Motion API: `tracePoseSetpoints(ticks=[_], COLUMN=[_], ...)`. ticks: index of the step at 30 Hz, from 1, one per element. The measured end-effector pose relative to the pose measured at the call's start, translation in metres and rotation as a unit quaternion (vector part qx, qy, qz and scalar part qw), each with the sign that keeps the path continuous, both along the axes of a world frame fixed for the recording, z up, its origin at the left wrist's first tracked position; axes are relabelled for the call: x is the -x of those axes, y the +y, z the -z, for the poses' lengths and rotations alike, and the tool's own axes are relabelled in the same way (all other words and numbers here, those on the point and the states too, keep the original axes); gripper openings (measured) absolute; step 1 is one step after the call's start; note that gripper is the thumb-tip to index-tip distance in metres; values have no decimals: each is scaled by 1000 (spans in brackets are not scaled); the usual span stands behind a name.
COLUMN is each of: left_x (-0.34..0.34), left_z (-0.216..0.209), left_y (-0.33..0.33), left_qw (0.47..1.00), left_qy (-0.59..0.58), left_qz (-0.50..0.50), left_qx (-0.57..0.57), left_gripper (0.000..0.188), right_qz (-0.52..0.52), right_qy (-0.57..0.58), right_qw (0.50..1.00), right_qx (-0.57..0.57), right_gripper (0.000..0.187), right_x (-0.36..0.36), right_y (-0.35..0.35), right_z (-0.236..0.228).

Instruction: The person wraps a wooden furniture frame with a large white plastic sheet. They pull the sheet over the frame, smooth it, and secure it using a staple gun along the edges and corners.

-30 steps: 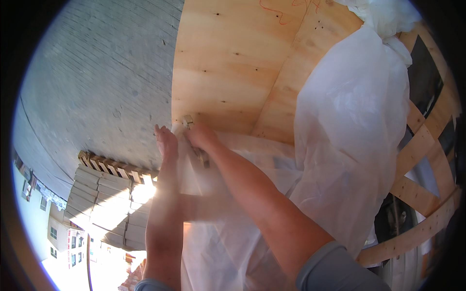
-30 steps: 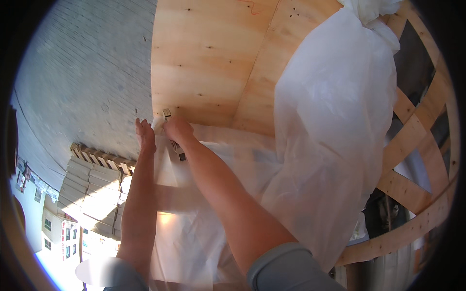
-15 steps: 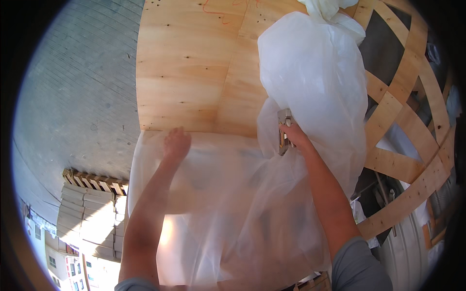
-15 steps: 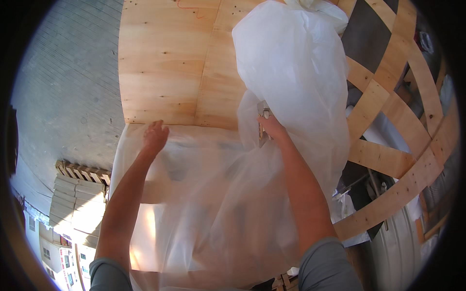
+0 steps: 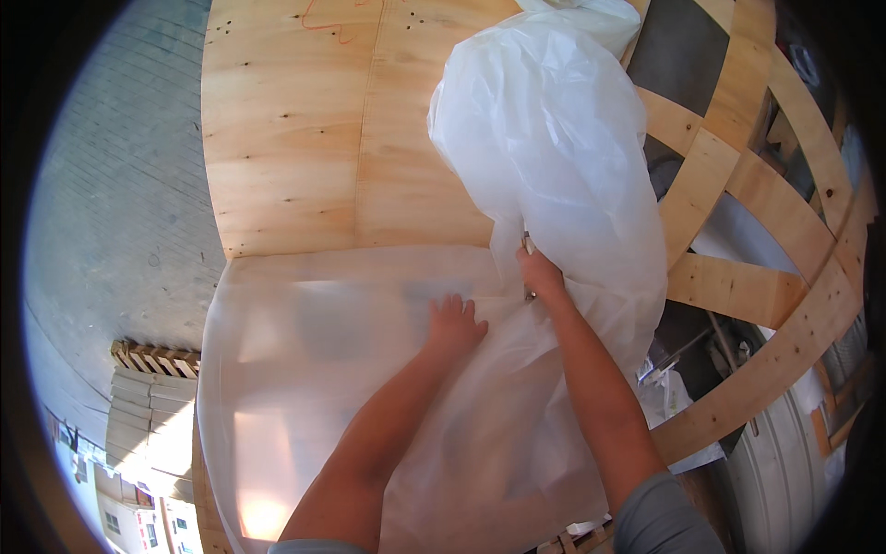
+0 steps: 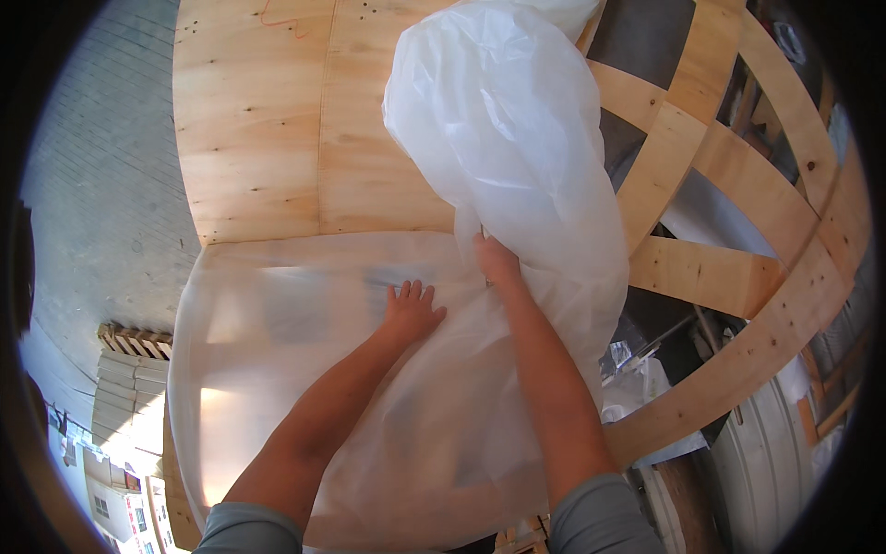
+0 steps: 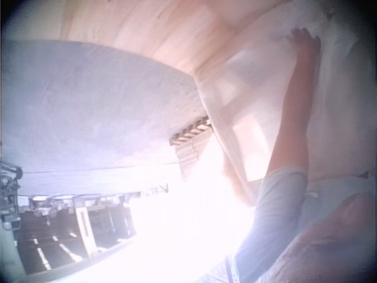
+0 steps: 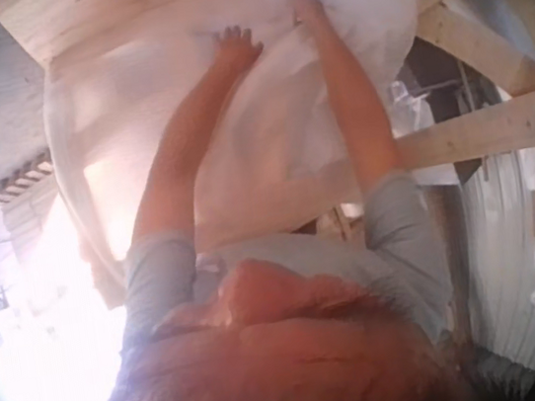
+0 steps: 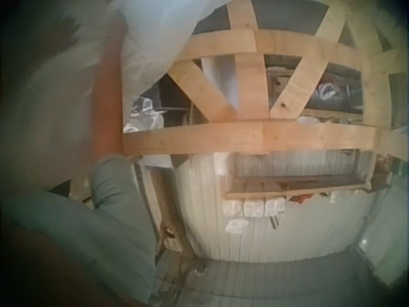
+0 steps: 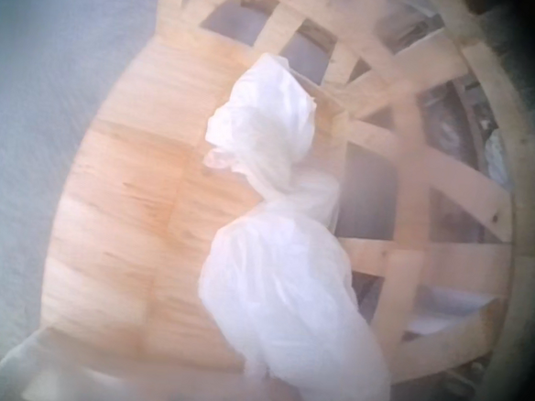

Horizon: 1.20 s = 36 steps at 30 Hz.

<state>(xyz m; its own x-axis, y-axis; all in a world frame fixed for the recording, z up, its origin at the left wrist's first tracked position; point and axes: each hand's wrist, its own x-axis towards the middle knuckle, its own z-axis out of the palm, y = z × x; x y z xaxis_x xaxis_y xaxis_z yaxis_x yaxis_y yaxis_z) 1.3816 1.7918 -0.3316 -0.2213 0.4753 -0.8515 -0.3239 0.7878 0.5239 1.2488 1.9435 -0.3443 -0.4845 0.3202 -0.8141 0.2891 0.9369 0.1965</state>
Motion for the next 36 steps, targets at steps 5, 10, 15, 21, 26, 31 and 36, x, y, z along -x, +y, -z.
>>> tracePoseSetpoints(ticks=[5,10,15,21,26,31,36], left_x=[-18,-19,-17,-10,-10,-10,-13], left_z=[-2,2,-17,-25,-36,-36,-35], left_y=[5,15,30,31,35,36,37], left_qw=[1000,999,994,994,991,991,991], left_qy=[-4,32,76,64,52,43,53], left_qz=[-16,-9,2,4,-3,-5,-29], left_qx=[5,-30,-79,-93,-122,-126,-122], left_gripper=[62,59,53,52,51,53,53], right_qz=[-86,-106,-95,-7,-8,-6,49], right_qy=[-140,-298,-167,-100,-110,-267,-432], right_qw=[983,939,980,995,994,961,898], right_qx=[85,137,51,-8,21,76,61], right_gripper=[47,42,40,38,38,37,34], right_x=[-5,-5,-23,-44,-43,-12,-24], right_y=[-19,-36,5,76,58,14,12], right_z=[11,40,70,93,86,62,72])
